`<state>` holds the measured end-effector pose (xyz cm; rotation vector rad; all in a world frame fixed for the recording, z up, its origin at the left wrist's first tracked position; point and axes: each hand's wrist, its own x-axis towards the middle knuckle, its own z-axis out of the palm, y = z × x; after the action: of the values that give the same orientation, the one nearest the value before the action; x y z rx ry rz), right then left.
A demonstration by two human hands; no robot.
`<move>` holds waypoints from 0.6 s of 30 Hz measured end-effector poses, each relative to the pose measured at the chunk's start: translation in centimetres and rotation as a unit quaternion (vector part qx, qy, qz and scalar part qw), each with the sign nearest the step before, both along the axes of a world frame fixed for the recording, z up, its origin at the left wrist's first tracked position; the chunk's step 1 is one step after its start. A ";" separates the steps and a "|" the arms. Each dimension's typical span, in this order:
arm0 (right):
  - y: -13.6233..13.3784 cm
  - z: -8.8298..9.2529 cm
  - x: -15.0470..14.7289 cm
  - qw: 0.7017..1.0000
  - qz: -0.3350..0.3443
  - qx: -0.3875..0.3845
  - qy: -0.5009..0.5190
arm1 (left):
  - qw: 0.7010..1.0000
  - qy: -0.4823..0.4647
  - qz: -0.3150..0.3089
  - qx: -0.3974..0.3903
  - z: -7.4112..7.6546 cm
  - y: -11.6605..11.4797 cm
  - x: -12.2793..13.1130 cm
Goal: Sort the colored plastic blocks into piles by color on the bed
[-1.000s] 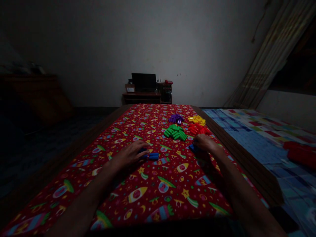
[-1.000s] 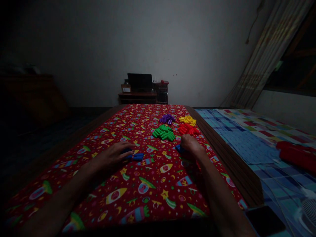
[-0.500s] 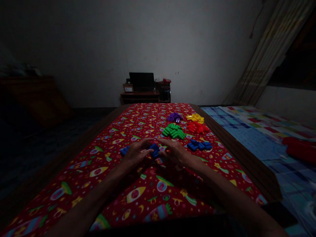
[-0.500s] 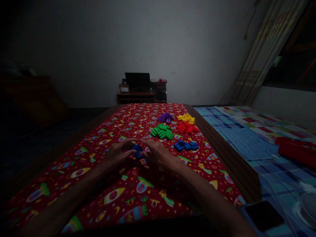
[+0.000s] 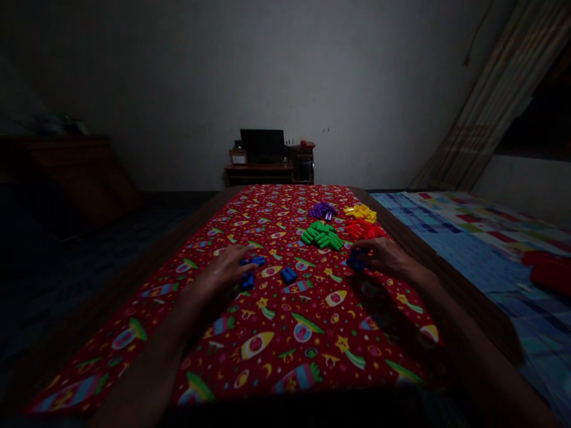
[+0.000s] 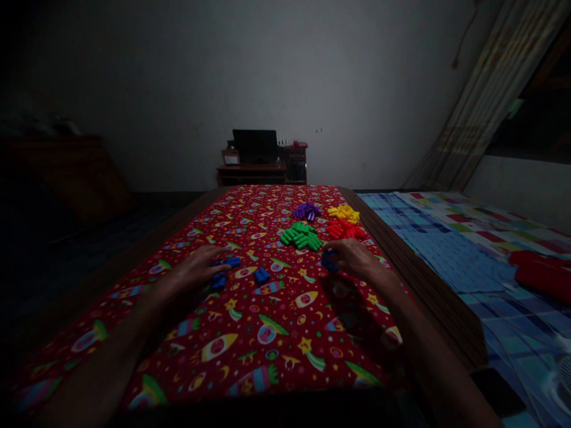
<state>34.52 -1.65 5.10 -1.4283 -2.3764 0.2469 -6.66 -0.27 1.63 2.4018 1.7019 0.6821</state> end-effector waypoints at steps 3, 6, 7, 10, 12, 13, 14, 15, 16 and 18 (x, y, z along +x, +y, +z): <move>-0.2 -1.6 3.1 0.999 -0.022 0.010 -0.034 | 0.997 0.037 -0.009 -0.063 -0.8 0.8 -0.5; -0.2 -2.5 4.0 0.997 -0.039 0.054 -0.025 | 0.997 0.058 -0.015 -0.057 -1.4 1.1 0.2; -0.3 -2.5 3.6 0.996 -0.043 0.072 -0.016 | 0.997 0.064 -0.012 -0.048 -1.6 1.1 0.5; -0.5 -2.2 0.7 0.992 -0.026 0.123 0.026 | 0.997 0.069 0.001 -0.018 -2.2 1.0 1.1; -1.0 -2.2 -2.6 0.991 0.032 0.124 0.037 | 0.998 0.063 0.005 -0.008 -2.5 1.0 1.2; -1.3 -2.3 -4.4 0.990 0.078 0.109 0.031 | 0.998 0.060 0.003 -0.008 -2.5 1.0 1.3; -1.5 -2.6 -6.3 0.987 0.125 0.097 0.019 | 0.998 0.055 -0.001 -0.007 -2.5 0.9 1.4; -1.8 -3.0 -8.1 0.982 0.163 0.099 0.011 | 0.999 0.050 -0.006 -0.004 -2.4 0.8 1.5; -2.0 -3.5 -9.8 0.976 0.185 0.110 0.007 | 0.999 0.043 -0.012 0.000 -2.3 0.7 1.6; -2.3 -4.6 -12.7 0.966 0.221 0.131 -0.021 | 0.999 0.032 -0.020 0.016 -2.0 0.4 1.9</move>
<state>21.80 -3.91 0.52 -0.7831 -2.6224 0.0086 -4.76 0.18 -0.41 2.4979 1.6735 0.6372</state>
